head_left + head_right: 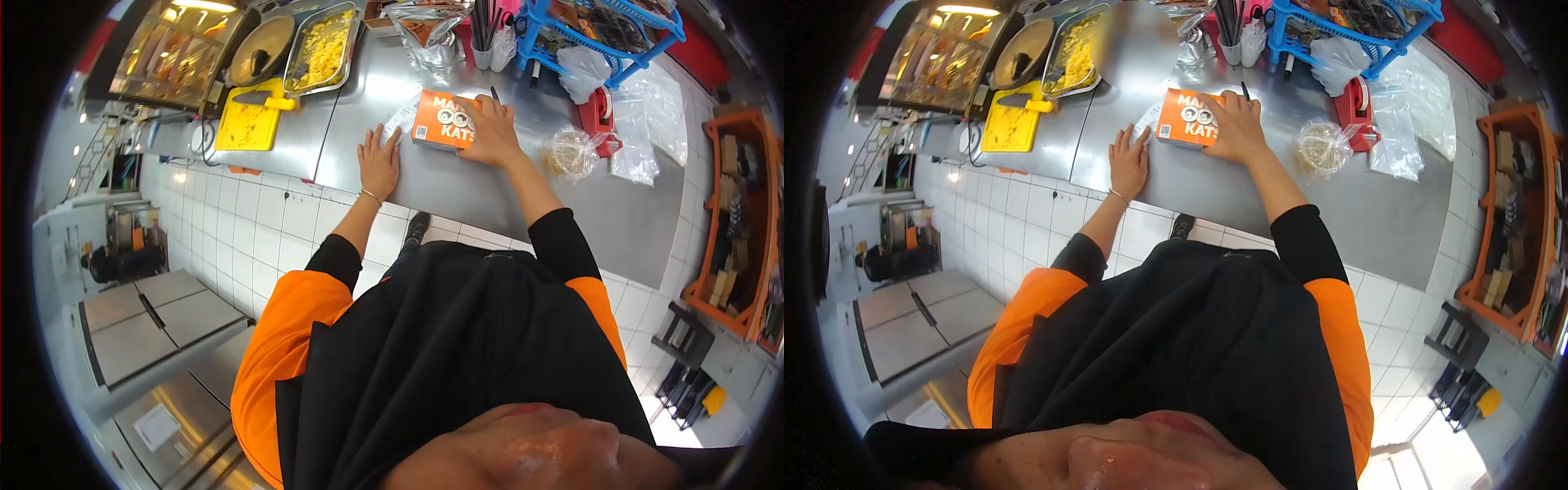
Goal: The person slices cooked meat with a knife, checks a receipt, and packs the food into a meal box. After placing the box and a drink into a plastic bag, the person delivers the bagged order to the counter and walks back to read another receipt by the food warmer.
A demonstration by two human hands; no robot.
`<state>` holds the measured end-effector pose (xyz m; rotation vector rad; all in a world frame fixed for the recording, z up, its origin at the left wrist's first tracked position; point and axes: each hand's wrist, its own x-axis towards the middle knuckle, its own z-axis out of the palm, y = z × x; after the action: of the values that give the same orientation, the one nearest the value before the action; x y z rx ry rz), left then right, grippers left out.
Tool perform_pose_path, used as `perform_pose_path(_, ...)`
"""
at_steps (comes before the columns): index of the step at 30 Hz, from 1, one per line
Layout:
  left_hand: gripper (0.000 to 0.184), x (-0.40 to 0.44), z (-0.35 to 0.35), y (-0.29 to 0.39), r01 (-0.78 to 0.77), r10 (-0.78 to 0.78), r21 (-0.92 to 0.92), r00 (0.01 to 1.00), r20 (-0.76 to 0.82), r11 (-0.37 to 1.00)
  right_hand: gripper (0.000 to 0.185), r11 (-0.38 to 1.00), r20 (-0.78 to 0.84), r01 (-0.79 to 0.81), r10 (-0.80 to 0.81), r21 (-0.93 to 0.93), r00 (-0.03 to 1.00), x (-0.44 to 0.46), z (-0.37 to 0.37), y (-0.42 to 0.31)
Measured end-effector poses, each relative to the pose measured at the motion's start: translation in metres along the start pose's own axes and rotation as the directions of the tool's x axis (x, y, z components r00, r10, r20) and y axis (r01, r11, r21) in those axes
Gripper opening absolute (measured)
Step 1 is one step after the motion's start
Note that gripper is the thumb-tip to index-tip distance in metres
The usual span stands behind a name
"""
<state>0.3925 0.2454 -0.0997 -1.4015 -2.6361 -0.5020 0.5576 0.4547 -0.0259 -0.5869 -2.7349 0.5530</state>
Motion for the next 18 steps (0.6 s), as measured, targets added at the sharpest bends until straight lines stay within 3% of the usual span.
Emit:
perform_pose_path(2, 0.042, -0.022, 0.006, 0.022, 0.01, -0.01, 0.032, 1.0, -0.018, 0.999, 0.103, 0.998, 0.053, -0.046, 0.045, 0.031, 0.998, -0.003, 0.003, -0.003)
perform_pose_path(4, 0.04, -0.037, 0.01, 0.041, -0.017, 0.017, 0.015, 1.0, -0.006, 1.0, 0.109, 0.985, 0.05, -0.05, 0.059, -0.164, 0.997, -0.008, 0.022, -0.008)
perform_pose_path(6, 0.042, -0.041, 0.017, 0.044, -0.079, 0.061, -0.066, 0.97, -0.237, 0.995, 0.107, 0.973, -0.02, 0.03, -0.035, -0.227, 0.999, -0.024, 0.021, -0.013)
perform_pose_path(7, 0.045, -0.047, 0.047, 0.016, -0.113, 0.114, 0.018, 0.954, -0.277, 0.993, 0.099, 0.997, -0.17, 0.059, -0.067, -0.05, 0.983, -0.035, 0.038, -0.009)
perform_pose_path(8, 0.048, -0.06, 0.057, 0.014, -0.008, 0.042, 0.094, 0.93, -0.366, 0.996, 0.091, 0.963, -0.208, 0.27, -0.265, -0.004, 0.942, -0.051, 0.023, -0.016)
perform_pose_path(9, 0.047, -0.073, 0.041, 0.011, 0.082, -0.04, 0.322, 0.99, -0.134, 0.943, 0.084, 0.933, -0.365, 0.354, -0.306, 0.069, 0.879, -0.071, 0.004, -0.027)
perform_pose_path(10, 0.049, -0.067, 0.03, 0.014, -0.146, -0.346, 0.767, 0.829, 0.44, 0.624, 0.081, 0.917, -0.446, 0.388, -0.311, 0.091, 0.839, -0.099, -0.012, -0.032)
perform_pose_path(11, 0.049, -0.066, 0.03, 0.026, -0.235, -0.399, 0.783, 0.756, 0.519, 0.576, 0.072, 0.779, -0.46, 0.565, -0.41, 0.272, 0.788, -0.117, -0.042, -0.028)
perform_pose_path(12, 0.049, -0.065, 0.038, 0.044, -0.128, -0.366, 0.788, 0.833, 0.415, 0.602, 0.061, 0.795, -0.605, 0.577, -0.369, 0.188, 0.706, -0.136, -0.07, -0.027)
perform_pose_path(14, 0.049, -0.077, 0.054, 0.084, 0.176, -0.266, 0.568, 0.961, 0.079, 0.804, 0.041, 0.792, -0.333, 0.547, -0.61, -0.271, 0.719, -0.193, -0.118, 0.003)
perform_pose_path(16, 0.05, -0.084, 0.082, 0.152, 0.139, -0.154, 0.332, 0.988, 0.019, 0.933, 0.033, 0.818, -0.378, 0.447, -0.567, -0.362, 0.732, -0.225, -0.159, 0.063)
perform_pose_path(17, 0.05, -0.091, 0.101, 0.189, 0.088, -0.104, 0.242, 0.993, 0.053, 0.966, 0.027, 0.832, -0.43, 0.398, -0.545, -0.387, 0.72, -0.242, -0.177, 0.092)
perform_pose_path(18, 0.05, -0.099, 0.122, 0.229, 0.032, -0.049, 0.158, 0.993, 0.104, 0.987, 0.015, 0.877, -0.45, 0.289, -0.451, -0.384, 0.77, -0.261, -0.192, 0.13)
